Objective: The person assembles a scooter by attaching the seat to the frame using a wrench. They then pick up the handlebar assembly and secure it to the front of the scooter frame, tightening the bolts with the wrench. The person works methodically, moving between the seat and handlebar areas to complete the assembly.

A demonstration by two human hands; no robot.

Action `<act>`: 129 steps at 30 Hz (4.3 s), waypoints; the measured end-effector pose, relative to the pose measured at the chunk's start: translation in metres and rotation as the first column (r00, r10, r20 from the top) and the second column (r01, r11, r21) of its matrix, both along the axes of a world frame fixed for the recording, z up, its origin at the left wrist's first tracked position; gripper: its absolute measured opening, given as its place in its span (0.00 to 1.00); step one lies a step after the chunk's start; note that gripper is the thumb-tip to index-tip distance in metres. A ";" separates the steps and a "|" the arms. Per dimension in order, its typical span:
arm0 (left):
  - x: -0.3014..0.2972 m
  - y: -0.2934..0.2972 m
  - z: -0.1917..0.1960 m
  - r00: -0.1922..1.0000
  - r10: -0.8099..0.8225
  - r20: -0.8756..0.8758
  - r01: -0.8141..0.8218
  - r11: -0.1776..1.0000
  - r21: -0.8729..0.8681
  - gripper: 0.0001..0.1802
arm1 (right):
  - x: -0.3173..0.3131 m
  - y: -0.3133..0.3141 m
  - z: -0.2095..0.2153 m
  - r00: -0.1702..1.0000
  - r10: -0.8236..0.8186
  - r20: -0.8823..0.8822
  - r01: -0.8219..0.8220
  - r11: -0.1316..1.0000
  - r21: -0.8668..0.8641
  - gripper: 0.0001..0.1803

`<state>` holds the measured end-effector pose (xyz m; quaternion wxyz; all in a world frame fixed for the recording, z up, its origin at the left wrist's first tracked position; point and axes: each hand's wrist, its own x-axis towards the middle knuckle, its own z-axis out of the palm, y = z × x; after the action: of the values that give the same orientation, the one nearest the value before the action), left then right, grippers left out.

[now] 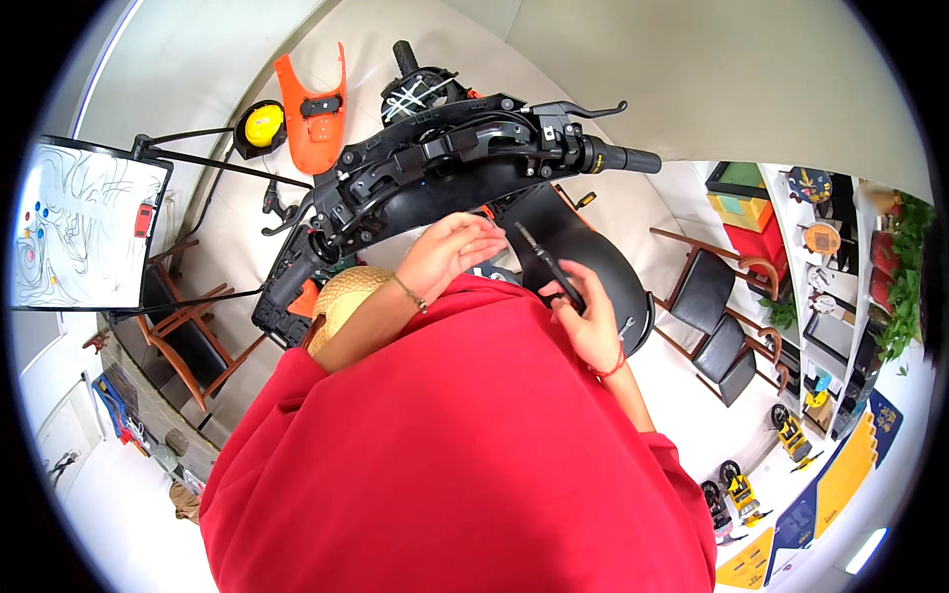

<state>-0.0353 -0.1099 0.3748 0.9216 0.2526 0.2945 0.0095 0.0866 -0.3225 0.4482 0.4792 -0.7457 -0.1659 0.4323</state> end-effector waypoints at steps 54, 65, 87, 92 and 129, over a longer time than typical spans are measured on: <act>0.060 0.006 0.025 0.999 0.012 0.053 0.005 0.948 -0.318 0.13 | 0.002 0.025 0.059 0.778 0.134 0.613 -0.226 0.971 0.074 0.14; 0.095 0.010 0.022 0.990 0.143 0.012 -0.123 0.893 -0.432 0.16 | 0.015 0.061 0.062 0.639 0.150 0.754 -0.206 0.978 -0.020 0.16; 0.117 0.015 -0.005 0.983 0.184 -0.013 -0.163 0.832 -0.530 0.16 | 0.037 0.083 0.048 0.784 0.156 0.601 -0.145 0.987 -0.067 0.15; 0.115 0.013 -0.002 0.981 0.192 -0.039 -0.185 0.839 -0.511 0.17 | 0.048 0.082 0.046 0.588 0.286 0.757 -0.273 0.951 -0.147 0.14; 0.110 0.019 0.003 0.945 0.221 0.242 -0.066 0.851 -0.521 0.22 | 0.036 0.092 0.037 0.846 0.041 0.531 -0.064 0.998 0.025 0.15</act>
<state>0.0744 -0.0907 0.3777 0.9852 -0.0254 0.1651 0.0387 0.1230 -0.2302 0.4856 0.4183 -0.8208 -0.3211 0.2193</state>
